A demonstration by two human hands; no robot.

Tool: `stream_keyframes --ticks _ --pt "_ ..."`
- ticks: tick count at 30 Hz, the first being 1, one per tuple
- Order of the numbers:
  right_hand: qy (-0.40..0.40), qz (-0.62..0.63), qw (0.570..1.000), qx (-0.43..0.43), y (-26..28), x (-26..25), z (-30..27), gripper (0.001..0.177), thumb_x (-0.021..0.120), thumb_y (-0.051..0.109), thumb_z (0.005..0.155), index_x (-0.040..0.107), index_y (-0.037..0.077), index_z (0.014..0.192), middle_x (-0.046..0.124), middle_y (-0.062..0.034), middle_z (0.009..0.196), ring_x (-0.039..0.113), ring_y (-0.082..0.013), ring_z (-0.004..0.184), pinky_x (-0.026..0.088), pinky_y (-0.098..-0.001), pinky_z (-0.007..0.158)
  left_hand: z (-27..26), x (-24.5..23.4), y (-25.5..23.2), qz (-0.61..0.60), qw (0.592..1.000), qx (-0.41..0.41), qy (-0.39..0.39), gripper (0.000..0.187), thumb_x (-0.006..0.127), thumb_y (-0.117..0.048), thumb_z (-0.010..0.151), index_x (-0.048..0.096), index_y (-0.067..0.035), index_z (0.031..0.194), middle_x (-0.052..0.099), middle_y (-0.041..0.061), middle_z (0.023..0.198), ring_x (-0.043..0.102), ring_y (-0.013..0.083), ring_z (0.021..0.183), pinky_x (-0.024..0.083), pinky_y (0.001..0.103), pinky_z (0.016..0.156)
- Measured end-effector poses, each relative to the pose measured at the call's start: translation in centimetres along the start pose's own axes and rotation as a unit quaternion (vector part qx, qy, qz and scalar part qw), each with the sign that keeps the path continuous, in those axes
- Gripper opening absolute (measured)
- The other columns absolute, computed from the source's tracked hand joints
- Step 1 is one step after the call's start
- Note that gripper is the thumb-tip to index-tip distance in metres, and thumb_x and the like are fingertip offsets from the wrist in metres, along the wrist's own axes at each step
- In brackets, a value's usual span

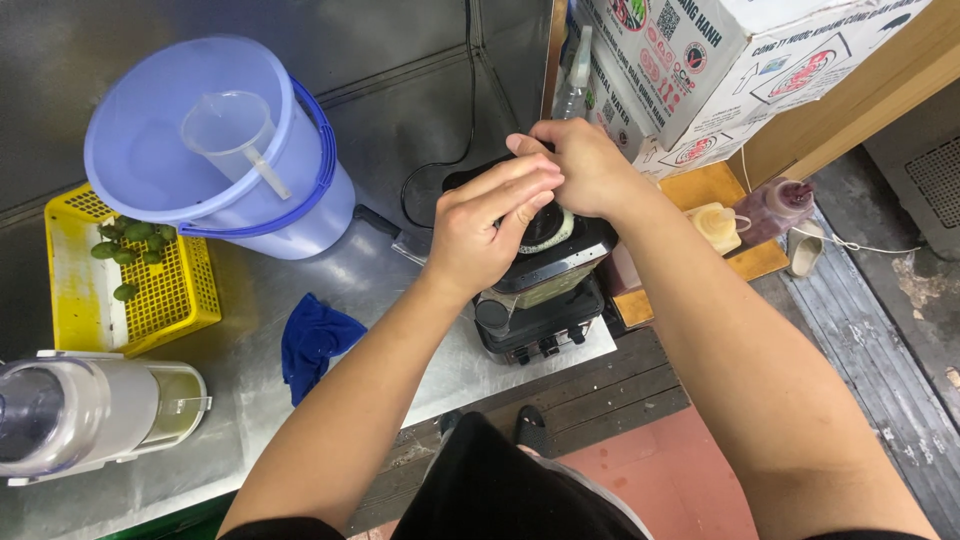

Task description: Cleaning a blender jar and using a blender to process green fruit into a smoothie.

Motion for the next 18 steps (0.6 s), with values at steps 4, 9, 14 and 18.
stream_keyframes --ticks 4,9,14,18 --pt "0.001 0.007 1.000 -0.008 -0.04 0.04 -0.04 0.048 0.061 0.047 0.100 0.068 0.002 0.083 0.066 -0.0153 0.069 0.060 -0.0280 0.063 0.051 -0.0418 0.067 -0.06 -0.01 0.05 -0.004 1.000 0.002 -0.002 0.018 0.073 -0.002 0.098 0.073 -0.003 0.115 0.073 0.009 0.121 0.077 0.0204 0.106 0.065 0.029 0.093" --pt "0.001 0.002 1.000 -0.003 0.05 -0.05 -0.09 0.048 0.061 0.046 0.101 0.069 0.002 0.084 0.066 -0.0160 0.069 0.060 -0.0290 0.063 0.051 -0.0420 0.067 -0.05 0.00 0.19 0.007 1.000 0.006 -0.003 0.018 0.074 -0.002 0.097 0.073 -0.004 0.115 0.074 0.009 0.121 0.076 0.0210 0.106 0.064 0.029 0.093" --pt "-0.005 0.000 1.000 -0.014 -0.05 -0.02 0.03 0.047 0.061 0.047 0.100 0.070 0.003 0.085 0.067 -0.0157 0.069 0.063 -0.0288 0.064 0.051 -0.0418 0.069 -0.04 0.04 0.08 -0.003 1.000 0.005 0.001 0.018 0.074 -0.001 0.097 0.073 -0.003 0.115 0.074 0.009 0.121 0.077 0.0209 0.105 0.065 0.029 0.093" --pt "0.007 -0.007 1.000 0.017 0.08 -0.03 -0.16 0.049 0.061 0.048 0.100 0.069 0.002 0.084 0.066 -0.0179 0.068 0.061 -0.0319 0.064 0.052 -0.0431 0.069 0.04 -0.01 0.00 0.000 1.000 0.008 -0.002 0.018 0.073 -0.001 0.097 0.073 -0.003 0.114 0.073 0.009 0.120 0.076 0.0214 0.105 0.064 0.030 0.092"
Point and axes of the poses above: each hand's wrist, its own z-axis towards the middle knuckle, its own x-axis out of the palm, y = z × x, the point moved 6 cm from there along z, towards the middle knuckle
